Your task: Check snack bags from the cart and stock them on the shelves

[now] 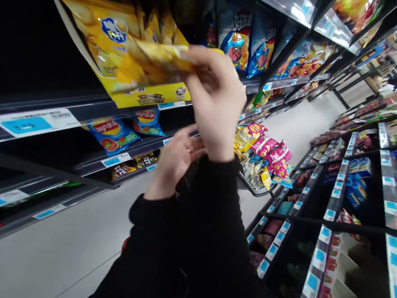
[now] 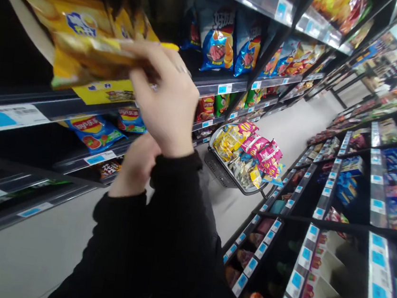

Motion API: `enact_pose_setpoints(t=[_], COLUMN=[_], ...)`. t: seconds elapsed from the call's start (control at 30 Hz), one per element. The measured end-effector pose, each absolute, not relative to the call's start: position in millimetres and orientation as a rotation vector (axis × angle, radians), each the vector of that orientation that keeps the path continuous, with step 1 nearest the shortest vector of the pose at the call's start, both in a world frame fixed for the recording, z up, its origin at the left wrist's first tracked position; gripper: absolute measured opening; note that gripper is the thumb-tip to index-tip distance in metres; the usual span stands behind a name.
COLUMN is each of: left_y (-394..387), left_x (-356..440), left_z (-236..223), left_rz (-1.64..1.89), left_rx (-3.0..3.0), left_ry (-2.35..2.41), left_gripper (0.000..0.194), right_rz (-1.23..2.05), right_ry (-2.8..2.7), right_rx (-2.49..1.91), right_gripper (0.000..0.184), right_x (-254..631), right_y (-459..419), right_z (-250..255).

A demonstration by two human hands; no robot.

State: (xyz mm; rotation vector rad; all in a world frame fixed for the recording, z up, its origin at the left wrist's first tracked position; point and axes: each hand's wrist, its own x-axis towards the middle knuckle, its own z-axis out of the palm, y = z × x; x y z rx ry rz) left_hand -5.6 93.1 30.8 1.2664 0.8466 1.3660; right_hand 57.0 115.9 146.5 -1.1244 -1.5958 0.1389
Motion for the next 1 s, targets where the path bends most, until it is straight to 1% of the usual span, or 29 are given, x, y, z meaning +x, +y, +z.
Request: enact_pose_setpoints(t=[0.07, 0.1, 0.13, 0.2, 0.23, 0.33, 0.37, 0.47, 0.53, 0.6, 0.83, 1.0], left_y=[90, 86, 82, 71, 65, 53, 51, 45, 42, 39, 32, 32], left_x=[-25, -32, -36, -36, -32, -17, -11, 1, 5, 9, 15, 12], left_z=[40, 47, 54, 67, 73, 85, 87, 90, 90, 90, 91, 92], left_rz=[1.314, 1.307, 1.319, 1.354, 1.36, 1.316, 1.316, 1.371, 1.419, 1.448, 1.616, 1.63], left_rx=[1.186, 1.145, 1.114, 1.115, 1.135, 1.168, 1.161, 1.17, 1.219, 1.269, 1.414, 1.49], left_ry=[0.783, 0.762, 0.757, 0.774, 0.777, 0.689, 0.648, 0.622, 0.699, 0.792, 0.927, 0.921], left_gripper=[0.073, 0.077, 0.075, 0.065, 0.064, 0.069, 0.067, 0.051, 0.042, 0.036, 0.023, 0.024], right_rz=[0.234, 0.27, 0.302, 0.347, 0.362, 0.369, 0.367, 0.366, 0.365, 0.362, 0.413, 0.484], right_ry=[-1.598, -1.605, -1.618, -1.631, -1.624, -1.548, -1.523, -1.473, -1.441, -1.404, -1.286, -1.198], right_rx=[-0.992, -0.965, -0.968, -1.018, -1.05, -1.067, -1.051, -1.027, -1.038, -1.045, -0.975, -1.049], right_gripper=[0.029, 0.029, 0.029, 0.027, 0.024, 0.016, 0.016, 0.025, 0.029, 0.029, 0.028, 0.026], right_x=[87, 101, 114, 134, 142, 158, 162, 173, 181, 187, 199, 203], right_y=[81, 66, 52, 31, 23, 7, 3, -5, -10, -14, -18, -17], right_z=[138, 133, 129, 122, 120, 116, 115, 114, 114, 113, 106, 99])
